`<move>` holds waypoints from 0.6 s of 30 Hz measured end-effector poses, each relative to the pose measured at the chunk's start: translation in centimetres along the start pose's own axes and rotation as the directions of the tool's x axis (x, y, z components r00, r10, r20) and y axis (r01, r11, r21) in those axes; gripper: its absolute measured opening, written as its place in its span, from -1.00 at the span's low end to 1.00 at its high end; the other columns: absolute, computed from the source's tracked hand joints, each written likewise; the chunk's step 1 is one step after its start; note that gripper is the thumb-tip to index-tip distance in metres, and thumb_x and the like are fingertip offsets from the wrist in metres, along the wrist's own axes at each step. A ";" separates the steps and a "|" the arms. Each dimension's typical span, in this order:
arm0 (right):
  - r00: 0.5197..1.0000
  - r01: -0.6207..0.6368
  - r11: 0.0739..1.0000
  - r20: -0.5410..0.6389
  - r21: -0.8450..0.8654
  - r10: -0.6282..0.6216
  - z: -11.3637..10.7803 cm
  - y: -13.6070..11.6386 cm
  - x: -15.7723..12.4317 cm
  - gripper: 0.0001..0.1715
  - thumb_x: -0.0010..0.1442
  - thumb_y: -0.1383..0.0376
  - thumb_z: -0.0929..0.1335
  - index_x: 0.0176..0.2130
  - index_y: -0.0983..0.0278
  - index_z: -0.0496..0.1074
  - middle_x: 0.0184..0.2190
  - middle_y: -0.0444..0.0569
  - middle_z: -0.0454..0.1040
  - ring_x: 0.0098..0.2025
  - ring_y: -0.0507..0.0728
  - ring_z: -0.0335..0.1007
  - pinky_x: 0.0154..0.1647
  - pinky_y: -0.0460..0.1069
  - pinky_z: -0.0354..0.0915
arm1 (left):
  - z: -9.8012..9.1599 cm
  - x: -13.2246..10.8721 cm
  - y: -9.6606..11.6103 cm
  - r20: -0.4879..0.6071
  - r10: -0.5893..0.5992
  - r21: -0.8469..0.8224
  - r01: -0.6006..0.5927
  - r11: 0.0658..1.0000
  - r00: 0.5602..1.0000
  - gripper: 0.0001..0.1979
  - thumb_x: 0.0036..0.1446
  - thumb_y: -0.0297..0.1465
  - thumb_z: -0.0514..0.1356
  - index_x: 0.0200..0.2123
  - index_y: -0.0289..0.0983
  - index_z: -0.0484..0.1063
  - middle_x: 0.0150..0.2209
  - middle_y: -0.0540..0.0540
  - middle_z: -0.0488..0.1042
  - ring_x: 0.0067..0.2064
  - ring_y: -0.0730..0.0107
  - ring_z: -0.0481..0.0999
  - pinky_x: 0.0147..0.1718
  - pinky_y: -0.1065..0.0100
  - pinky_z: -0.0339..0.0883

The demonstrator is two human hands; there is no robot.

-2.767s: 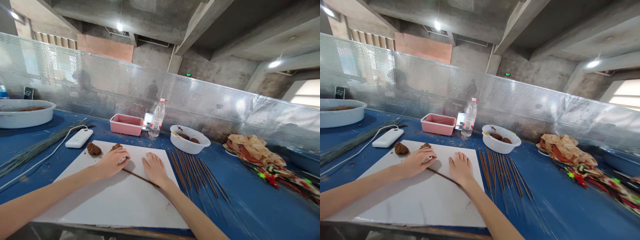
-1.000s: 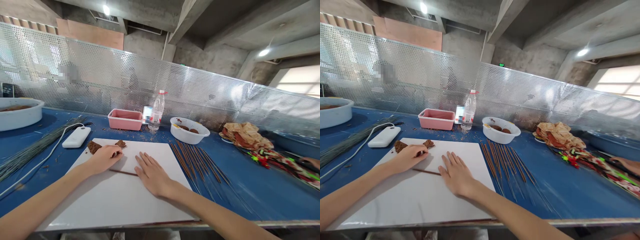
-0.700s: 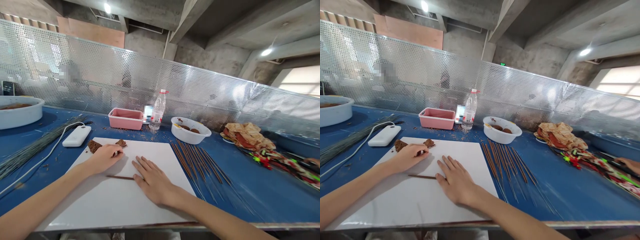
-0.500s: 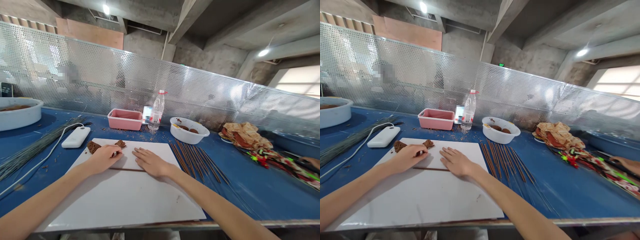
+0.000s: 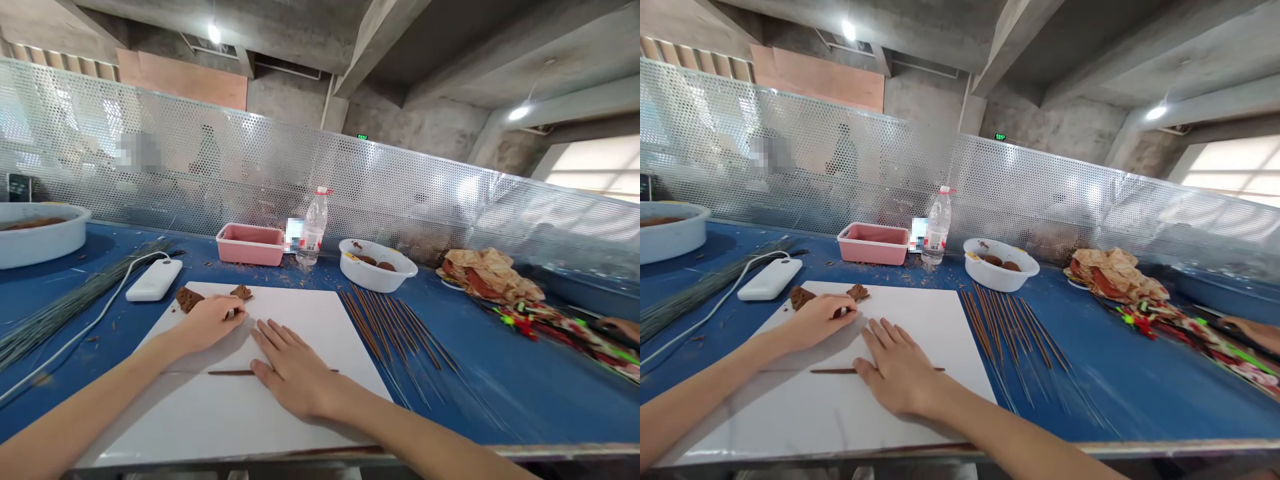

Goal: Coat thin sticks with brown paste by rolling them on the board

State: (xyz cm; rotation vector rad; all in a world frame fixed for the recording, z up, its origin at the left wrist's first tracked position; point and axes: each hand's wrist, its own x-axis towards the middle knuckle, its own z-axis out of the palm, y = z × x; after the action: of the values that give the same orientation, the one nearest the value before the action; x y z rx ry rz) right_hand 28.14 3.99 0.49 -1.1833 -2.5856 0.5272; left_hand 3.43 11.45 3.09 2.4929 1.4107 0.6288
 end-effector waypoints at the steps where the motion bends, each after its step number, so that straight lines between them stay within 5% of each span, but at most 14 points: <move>1: 1.000 0.008 1.000 0.007 0.006 -0.008 0.0 -0.2 -0.3 -0.13 0.59 -0.13 -0.01 0.60 0.30 -0.04 0.63 0.04 -0.18 0.66 0.24 -0.34 0.65 0.25 -0.25 | 0.0 0.0 0.0 0.001 0.000 -0.007 0.000 1.000 1.000 -0.67 0.34 -0.22 0.07 -0.32 -0.16 0.60 -0.28 -0.09 0.69 -0.24 0.15 0.61 -0.21 0.25 0.31; 7: 0.999 -0.036 0.999 0.022 -0.016 0.036 -1.6 1.0 2.1 -0.19 0.59 -0.08 0.05 0.59 0.24 0.01 0.61 -0.03 -0.09 0.65 0.24 -0.25 0.64 0.25 -0.25 | -0.2 0.2 0.0 0.005 -0.005 -0.045 0.005 0.999 1.000 -0.68 0.31 -0.23 0.11 -0.30 -0.18 0.65 -0.27 -0.09 0.73 -0.26 0.16 0.62 -0.22 0.25 0.34; 12: 0.993 -0.117 0.992 0.006 -0.043 0.117 -2.5 1.7 6.2 -0.16 0.57 -0.07 0.08 0.54 0.38 0.16 0.57 0.17 0.07 0.60 0.33 -0.04 0.60 0.27 -0.06 | -0.4 0.3 0.0 -0.001 -0.054 -0.022 0.054 0.998 0.999 -0.69 0.29 -0.27 0.12 -0.27 -0.17 0.68 -0.26 -0.11 0.75 -0.26 0.12 0.63 -0.26 0.23 0.31; 18: 0.983 -0.175 0.984 -0.063 -0.045 0.172 0.4 -0.4 7.1 -0.14 0.58 0.01 0.07 0.57 0.51 -0.02 0.61 0.25 -0.15 0.65 0.33 -0.33 0.62 0.32 -0.23 | -0.6 0.0 0.1 -0.022 -0.056 -0.016 0.056 0.998 0.998 -0.69 0.34 -0.23 0.12 -0.31 -0.16 0.64 -0.29 -0.09 0.74 -0.27 0.13 0.61 -0.22 0.20 0.30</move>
State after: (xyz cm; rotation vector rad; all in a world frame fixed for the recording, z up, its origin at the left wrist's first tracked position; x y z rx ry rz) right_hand 23.18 9.06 0.87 -1.4286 -2.4740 0.4573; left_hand 3.26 11.40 3.72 2.4332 1.4721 0.6559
